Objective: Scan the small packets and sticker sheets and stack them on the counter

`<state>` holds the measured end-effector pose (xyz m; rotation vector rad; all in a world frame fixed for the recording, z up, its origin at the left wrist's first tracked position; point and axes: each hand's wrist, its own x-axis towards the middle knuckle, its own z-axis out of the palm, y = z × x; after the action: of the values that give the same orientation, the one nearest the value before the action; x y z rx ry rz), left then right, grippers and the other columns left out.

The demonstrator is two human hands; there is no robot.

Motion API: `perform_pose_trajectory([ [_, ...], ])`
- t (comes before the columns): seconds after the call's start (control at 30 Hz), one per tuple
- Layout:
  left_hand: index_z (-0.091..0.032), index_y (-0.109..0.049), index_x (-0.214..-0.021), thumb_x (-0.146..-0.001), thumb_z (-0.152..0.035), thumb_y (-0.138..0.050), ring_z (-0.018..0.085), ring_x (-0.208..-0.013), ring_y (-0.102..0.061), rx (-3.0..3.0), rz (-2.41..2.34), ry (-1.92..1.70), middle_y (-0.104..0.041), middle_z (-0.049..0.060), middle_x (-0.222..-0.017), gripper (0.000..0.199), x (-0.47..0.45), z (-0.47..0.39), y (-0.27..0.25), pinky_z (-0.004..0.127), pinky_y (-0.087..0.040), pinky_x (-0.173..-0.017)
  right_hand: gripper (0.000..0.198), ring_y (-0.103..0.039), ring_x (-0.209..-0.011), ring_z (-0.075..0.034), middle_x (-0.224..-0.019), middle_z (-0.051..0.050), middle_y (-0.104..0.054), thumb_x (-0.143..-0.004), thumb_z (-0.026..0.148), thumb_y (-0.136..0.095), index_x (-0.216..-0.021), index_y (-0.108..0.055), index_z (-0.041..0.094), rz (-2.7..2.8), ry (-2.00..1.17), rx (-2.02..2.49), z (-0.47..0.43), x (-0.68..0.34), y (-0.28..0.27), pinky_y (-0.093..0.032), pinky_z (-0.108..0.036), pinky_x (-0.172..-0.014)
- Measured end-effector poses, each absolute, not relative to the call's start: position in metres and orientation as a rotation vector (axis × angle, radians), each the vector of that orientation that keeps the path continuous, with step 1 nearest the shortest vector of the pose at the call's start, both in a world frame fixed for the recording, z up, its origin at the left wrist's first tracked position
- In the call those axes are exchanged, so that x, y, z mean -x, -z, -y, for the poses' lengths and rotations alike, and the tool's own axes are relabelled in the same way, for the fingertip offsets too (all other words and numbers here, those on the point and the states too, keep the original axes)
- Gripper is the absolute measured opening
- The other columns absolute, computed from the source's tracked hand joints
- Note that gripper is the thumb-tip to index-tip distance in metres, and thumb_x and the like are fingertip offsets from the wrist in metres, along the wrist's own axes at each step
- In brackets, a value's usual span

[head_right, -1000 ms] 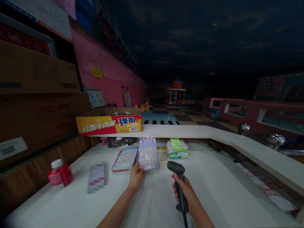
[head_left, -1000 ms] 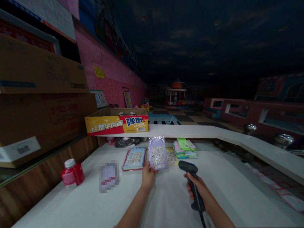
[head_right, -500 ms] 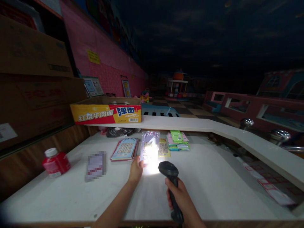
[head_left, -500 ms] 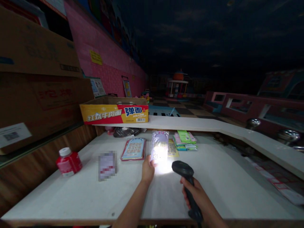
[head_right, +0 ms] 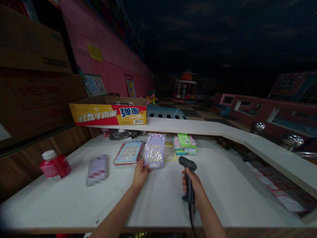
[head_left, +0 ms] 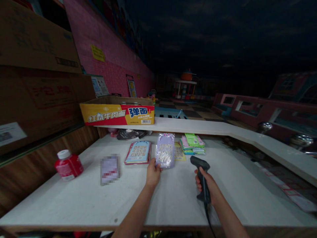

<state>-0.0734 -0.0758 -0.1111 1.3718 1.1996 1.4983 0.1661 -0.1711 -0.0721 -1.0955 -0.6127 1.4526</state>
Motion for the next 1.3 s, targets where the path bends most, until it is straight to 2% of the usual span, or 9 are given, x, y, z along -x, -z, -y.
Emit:
perform_pose_trajectory([
  [0.2, -0.017, -0.049, -0.11, -0.072, -0.042, -0.062, 0.017, -0.069, -0.061, -1.311, -1.128, -1.484, -0.065, 0.006, -0.09, 0.047, 0.076, 0.078, 0.112, 0.029, -0.053, -0.058, 0.034, -0.038, -0.039, -0.003, -0.052, 0.008, -0.043, -0.07, 0.042, -0.077, -0.076, -0.053, 0.018, 0.317, -1.561, 0.612, 0.154, -0.207, 0.091, -0.032, -0.011, -0.035],
  [0.3, -0.018, -0.049, -0.109, -0.073, -0.041, -0.062, 0.014, -0.062, -0.06, -1.27, -1.189, -1.443, -0.064, 0.003, -0.085, 0.045, 0.072, 0.071, 0.113, 0.027, -0.051, -0.056, 0.033, -0.039, -0.04, -0.003, -0.053, 0.008, -0.043, -0.07, 0.04, -0.077, -0.077, -0.053, 0.019, 0.263, -1.601, 0.532, 0.151, -0.21, 0.097, -0.033, -0.011, -0.035],
  [0.4, -0.017, -0.049, -0.111, -0.078, -0.031, -0.057, 0.012, -0.06, -0.059, -1.258, -1.329, -1.34, -0.064, 0.002, -0.084, 0.036, 0.06, 0.055, 0.104, 0.024, -0.049, -0.055, 0.033, -0.039, -0.04, -0.003, -0.053, 0.008, -0.043, -0.07, 0.038, -0.078, -0.079, -0.054, 0.018, 0.24, -1.64, 0.519, 0.148, -0.208, 0.097, -0.033, -0.011, -0.035],
  [0.47, -0.016, -0.05, -0.112, -0.081, -0.021, -0.052, 0.014, -0.069, -0.062, -1.338, -1.488, -1.252, -0.066, 0.005, -0.089, 0.032, 0.048, 0.042, 0.093, 0.025, -0.05, -0.062, 0.033, -0.04, -0.04, -0.003, -0.053, 0.008, -0.044, -0.07, 0.038, -0.078, -0.08, -0.055, 0.017, 0.229, -1.645, 0.509, 0.146, -0.208, 0.096, -0.033, -0.011, -0.035],
  [0.57, -0.014, -0.055, -0.113, -0.084, -0.015, -0.048, 0.019, -0.094, -0.064, -1.59, -1.787, -1.02, -0.067, 0.011, -0.102, 0.03, 0.033, 0.029, 0.074, 0.029, -0.047, -0.081, 0.033, -0.04, -0.04, -0.003, -0.053, 0.008, -0.045, -0.071, 0.039, -0.078, -0.082, -0.056, 0.017, 0.213, -1.647, 0.501, 0.144, -0.208, 0.097, -0.033, -0.011, -0.035],
  [0.67, -0.012, -0.061, -0.108, -0.087, -0.022, -0.048, 0.024, -0.109, -0.058, -1.875, -2.03, -0.666, -0.065, 0.015, -0.11, 0.027, 0.023, 0.027, 0.064, 0.033, -0.04, -0.093, 0.033, -0.04, -0.04, -0.003, -0.054, 0.008, -0.045, -0.071, 0.038, -0.077, -0.084, -0.056, 0.016, 0.191, -1.647, 0.496, 0.142, -0.209, 0.101, -0.033, -0.012, -0.035],
  [0.77, -0.013, -0.066, -0.102, -0.085, -0.033, -0.052, 0.029, -0.112, -0.054, -2.047, -2.136, -0.476, -0.062, 0.017, -0.112, 0.03, 0.016, 0.031, 0.062, 0.036, -0.036, -0.095, 0.032, -0.04, -0.04, -0.003, -0.054, 0.008, -0.045, -0.073, 0.039, -0.075, -0.085, -0.057, 0.016, 0.188, -1.648, 0.503, 0.14, -0.209, 0.104, -0.032, -0.012, -0.035],
  [1.03, -0.019, -0.064, -0.111, -0.085, -0.028, -0.05, 0.028, -0.113, -0.05, -2.058, -2.122, -0.492, -0.058, 0.013, -0.114, 0.03, -0.001, 0.036, 0.063, 0.036, -0.036, -0.09, 0.032, -0.04, -0.039, -0.003, -0.053, 0.008, -0.044, -0.074, 0.039, -0.075, -0.084, -0.056, 0.016, 0.192, -1.663, 0.531, 0.143, -0.209, 0.098, -0.032, -0.012, -0.035],
  [1.3, -0.022, -0.06, -0.121, -0.085, -0.027, -0.053, 0.025, -0.115, -0.045, -2.23, -2.015, -0.769, -0.057, 0.009, -0.118, 0.037, 0.042, 0.056, 0.037, 0.035, -0.031, -0.1, 0.03, -0.04, -0.04, -0.004, -0.055, 0.008, -0.044, -0.074, 0.038, -0.074, -0.084, -0.054, 0.018, 0.225, -1.66, 0.559, 0.151, -0.21, 0.098, -0.036, -0.013, -0.035],
])
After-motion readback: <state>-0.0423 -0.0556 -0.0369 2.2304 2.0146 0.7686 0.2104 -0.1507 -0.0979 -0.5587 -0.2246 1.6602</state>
